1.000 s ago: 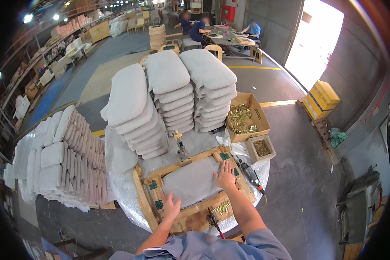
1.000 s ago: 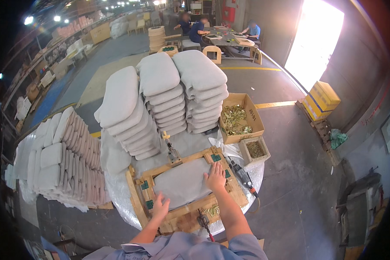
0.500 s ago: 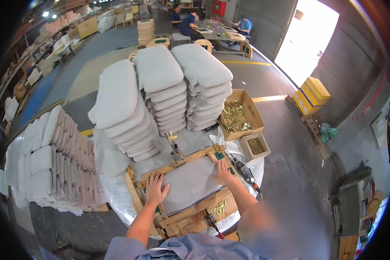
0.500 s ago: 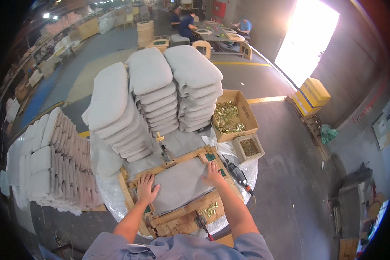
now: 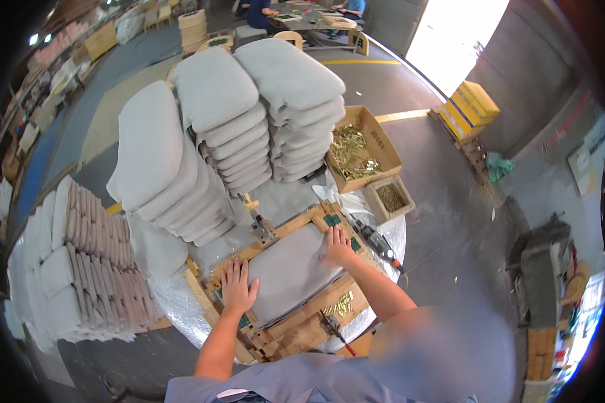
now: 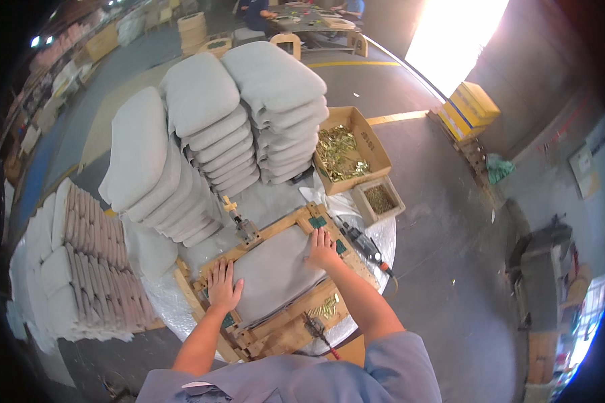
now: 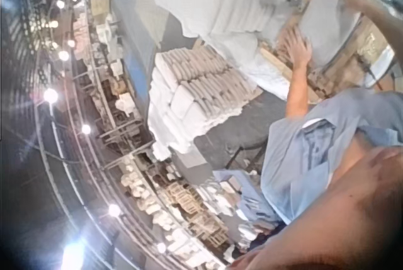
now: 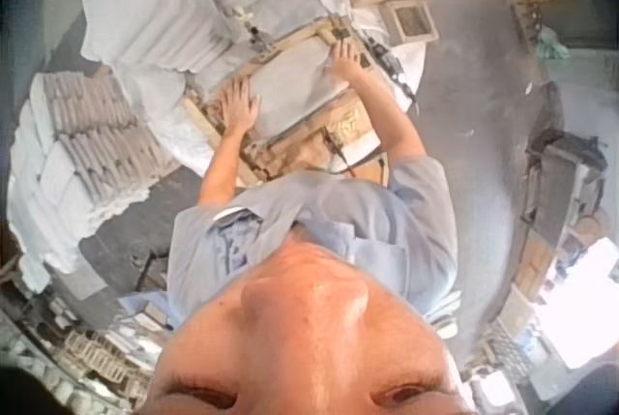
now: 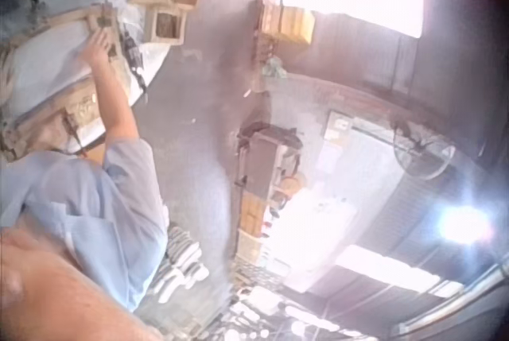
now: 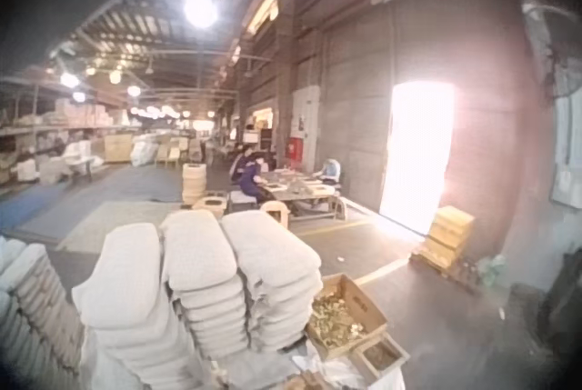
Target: The person places a gray cushion into a wooden frame, secures it with a clamp, and uses a pneumatic drill to fasten staples around the edges. The person repeats this process for multiple cushions, stacking finished units nearby.
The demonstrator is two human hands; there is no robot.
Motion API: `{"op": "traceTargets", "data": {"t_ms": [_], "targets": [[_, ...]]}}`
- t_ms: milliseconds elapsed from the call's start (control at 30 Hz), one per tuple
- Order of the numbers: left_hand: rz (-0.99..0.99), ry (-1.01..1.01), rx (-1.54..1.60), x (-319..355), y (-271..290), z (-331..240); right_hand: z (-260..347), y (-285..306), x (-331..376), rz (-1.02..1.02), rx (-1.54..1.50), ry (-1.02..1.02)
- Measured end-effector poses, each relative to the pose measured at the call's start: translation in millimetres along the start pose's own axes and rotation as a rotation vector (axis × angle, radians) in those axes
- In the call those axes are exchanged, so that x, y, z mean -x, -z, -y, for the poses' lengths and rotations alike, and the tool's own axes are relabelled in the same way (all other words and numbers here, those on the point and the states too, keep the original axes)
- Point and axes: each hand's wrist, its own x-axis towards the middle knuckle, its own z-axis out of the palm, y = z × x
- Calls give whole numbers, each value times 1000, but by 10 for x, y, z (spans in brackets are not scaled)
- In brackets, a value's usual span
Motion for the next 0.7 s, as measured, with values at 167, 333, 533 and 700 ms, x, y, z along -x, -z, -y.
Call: {"op": "traceTargets", "data": {"t_ms": [167,333,533,700], "targets": [[47,-31,40,-46,35,-44,-199,-329,75,-311,-70,45],[97,56,9,-24,-31,-86,78,-949,1010,-443,-485,191],[95,75,84,704,-345,-372,28,-1845,2544,-742,-767,53],[191,-13,40,1325,-142,-899,-135,-1918,2961,-776,-655,-216]]}}
